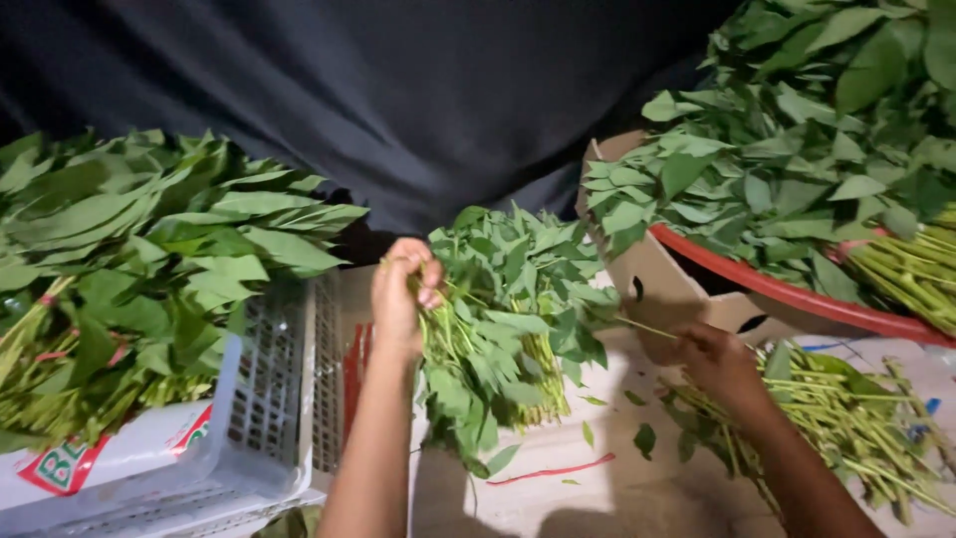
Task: Bundling bunches of leafy green vegetables using thin plastic ties.
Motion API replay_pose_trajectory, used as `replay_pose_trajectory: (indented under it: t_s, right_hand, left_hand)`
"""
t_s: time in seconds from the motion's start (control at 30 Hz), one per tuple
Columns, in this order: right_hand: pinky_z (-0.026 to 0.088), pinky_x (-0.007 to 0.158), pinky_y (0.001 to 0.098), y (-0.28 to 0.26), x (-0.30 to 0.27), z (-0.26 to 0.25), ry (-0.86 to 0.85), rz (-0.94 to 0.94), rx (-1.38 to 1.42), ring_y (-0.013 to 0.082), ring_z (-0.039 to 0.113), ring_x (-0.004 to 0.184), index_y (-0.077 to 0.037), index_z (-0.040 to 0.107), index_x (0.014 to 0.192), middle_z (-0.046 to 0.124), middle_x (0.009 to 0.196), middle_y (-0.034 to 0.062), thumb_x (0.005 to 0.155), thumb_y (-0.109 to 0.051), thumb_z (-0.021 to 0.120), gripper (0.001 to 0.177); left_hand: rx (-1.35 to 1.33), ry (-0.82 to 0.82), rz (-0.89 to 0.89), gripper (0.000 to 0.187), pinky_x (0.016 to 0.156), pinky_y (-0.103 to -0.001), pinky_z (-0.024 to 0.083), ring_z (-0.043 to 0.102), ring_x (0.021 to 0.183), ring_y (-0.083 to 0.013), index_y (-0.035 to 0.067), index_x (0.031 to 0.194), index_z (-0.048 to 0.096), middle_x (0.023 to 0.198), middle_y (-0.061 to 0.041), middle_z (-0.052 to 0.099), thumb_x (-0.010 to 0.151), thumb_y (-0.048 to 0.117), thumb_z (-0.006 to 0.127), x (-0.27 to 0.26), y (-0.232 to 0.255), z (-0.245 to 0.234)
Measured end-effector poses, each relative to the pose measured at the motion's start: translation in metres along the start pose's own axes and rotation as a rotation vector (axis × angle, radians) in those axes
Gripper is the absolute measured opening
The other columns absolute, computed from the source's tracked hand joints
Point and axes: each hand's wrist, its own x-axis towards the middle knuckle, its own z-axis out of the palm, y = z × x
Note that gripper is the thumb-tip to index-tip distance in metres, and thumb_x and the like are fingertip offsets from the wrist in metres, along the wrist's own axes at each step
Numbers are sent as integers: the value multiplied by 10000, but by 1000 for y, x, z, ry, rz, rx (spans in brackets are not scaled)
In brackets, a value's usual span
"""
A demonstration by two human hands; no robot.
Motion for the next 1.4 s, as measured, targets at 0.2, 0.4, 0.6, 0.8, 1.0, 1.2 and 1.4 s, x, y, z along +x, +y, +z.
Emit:
replay_pose_trajectory:
  t_s: [0.2,0.4,0.6,0.8,1.0,1.2,1.4]
  right_hand:
    - [603,873,478,186,30,-63,283,-239,-498,344,725,988,-249,786,1089,770,1017,75,883,-208,700,227]
    - [600,847,437,194,10,-95,473,-171,-914,313,721,895,-283,798,933,739,893,26,887,-275,702,107]
    - [463,1051,497,177,7,-83,329,99,-912,381,549,1217,-323,664,1220,560,1259,72,885,-477,660,368]
    - [421,1101,465,72,0,4,336,-503,-557,370,612,1209,-138,724,1203,716,1141,161,888,-236,646,339]
    - [599,745,442,42,-7,122,-18,-496,-321,357,723,894,-164,792,889,757,885,100,877,-293,673,176]
    - [521,934,473,-34,-21,204,-451,-335,-690,290,674,1076,-248,701,1044,633,1141,-4,868,-515,696,320]
    - [590,823,468,-11,2,229,-543,-199,-863,311,748,980,-258,787,1016,736,1021,28,851,-432,696,256]
  left_hand:
    - [266,105,129,126,426,-176,436,414,469,-46,101,1070,609,619,10,441,970,177,594,3,30,29]
    - [462,63,218,183,417,-169,368,422,415,-68,70,1157,657,579,-73,539,1041,124,527,0,31,55]
    - [438,99,193,230,577,-192,528,654,594,-121,64,1169,660,710,-142,695,1078,160,472,-1,18,50]
    - [345,288,435,241,528,-234,548,640,554,-159,47,1154,641,659,-126,640,1084,224,493,-6,44,38]
    - [427,570,733,379,340,-194,307,375,300,-132,39,921,665,440,-93,439,1104,334,514,-24,95,12]
    - [515,726,759,489,381,-205,276,393,323,-124,81,693,571,395,-72,417,1100,352,551,-40,96,-23]
    - [703,630,701,421,463,-210,320,446,417,-91,123,646,577,455,-27,484,1059,182,633,-66,79,-26]
